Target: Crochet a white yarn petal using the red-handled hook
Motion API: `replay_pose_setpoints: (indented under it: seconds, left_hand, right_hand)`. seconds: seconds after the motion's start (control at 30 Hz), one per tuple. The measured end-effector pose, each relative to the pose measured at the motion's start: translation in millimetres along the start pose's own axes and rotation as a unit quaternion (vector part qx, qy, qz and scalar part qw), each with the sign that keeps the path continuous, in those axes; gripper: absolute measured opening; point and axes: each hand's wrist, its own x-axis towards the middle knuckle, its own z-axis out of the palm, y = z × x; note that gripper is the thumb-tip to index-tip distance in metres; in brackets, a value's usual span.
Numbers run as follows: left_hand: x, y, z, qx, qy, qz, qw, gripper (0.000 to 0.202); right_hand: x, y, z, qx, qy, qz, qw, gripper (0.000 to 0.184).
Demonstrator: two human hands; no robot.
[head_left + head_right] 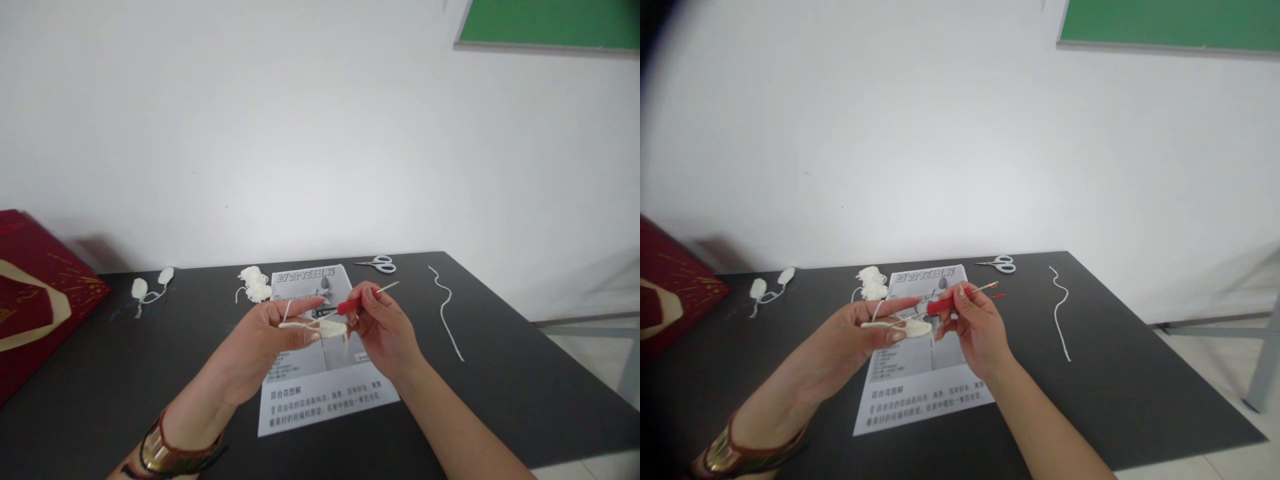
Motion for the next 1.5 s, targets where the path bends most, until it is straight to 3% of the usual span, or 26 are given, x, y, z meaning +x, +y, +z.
replay_pose_setpoints:
  seconds: [0.47,0.83,1.37,1.5]
  left_hand:
    - [-5,-1,-7.8,0.048,-0.067,-0.029,0.996,0.043]
    - [-5,-3,-8.7,0.097,-0.046,-0.015,0.994,0.04]
    - [-3,-5,-10.4,0.116,-0.062,-0.022,0.991,0.039]
    - [-6,-5,-9.5,0.11,-0.058,-0.007,0.992,0.042]
  right_hand:
    - [1,-18,-6,-0.05,-0.062,-0.016,0.997,0.017]
    - [-3,-32,-6,-0.148,-0.066,-0.06,0.985,0.02]
    - [-9,-38,-8,-0.208,-0.09,-0.097,0.969,0.02]
    - [-7,-33,-7,-0.18,-0.075,-0.083,0.977,0.02]
